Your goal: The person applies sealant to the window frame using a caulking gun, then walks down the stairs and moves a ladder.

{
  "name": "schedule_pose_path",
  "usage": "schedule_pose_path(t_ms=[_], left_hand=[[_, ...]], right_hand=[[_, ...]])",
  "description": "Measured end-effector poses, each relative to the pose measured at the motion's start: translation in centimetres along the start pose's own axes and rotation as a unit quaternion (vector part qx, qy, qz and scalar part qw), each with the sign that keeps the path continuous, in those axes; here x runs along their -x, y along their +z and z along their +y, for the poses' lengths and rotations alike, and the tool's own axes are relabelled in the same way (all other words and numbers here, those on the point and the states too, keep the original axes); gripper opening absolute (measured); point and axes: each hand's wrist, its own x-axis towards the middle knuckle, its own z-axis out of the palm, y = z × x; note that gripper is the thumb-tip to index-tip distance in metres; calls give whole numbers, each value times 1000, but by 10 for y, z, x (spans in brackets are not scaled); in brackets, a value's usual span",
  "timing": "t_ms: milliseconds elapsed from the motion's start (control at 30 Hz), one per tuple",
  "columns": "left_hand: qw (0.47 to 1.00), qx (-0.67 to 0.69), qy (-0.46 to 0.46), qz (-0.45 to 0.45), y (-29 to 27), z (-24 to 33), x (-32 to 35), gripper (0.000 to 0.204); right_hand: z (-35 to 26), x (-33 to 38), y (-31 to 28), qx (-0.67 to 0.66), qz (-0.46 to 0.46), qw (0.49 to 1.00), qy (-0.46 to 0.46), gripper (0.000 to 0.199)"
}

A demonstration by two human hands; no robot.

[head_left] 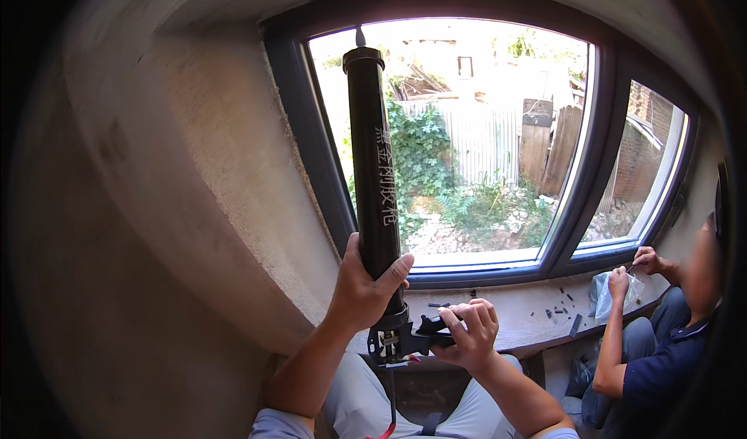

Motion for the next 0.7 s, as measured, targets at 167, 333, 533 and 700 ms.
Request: schedule_pose_path(t_ms=[167,333,533,700], left_hand=[[1000,8,3,-17,21,1,-1,41],[999,26,7,-34,47,1,-2,40],[998,23,-1,-64,81,2,-6,39],[997,14,0,-79,111,5,-7,39]], right_hand=[[9,9,-14,17,8,1000,3,41],[23,19,-33,35,13,999,3,40],[41,34,-55,63,18,998,5,40],[59,45,-76,75,18,997,1,41]])
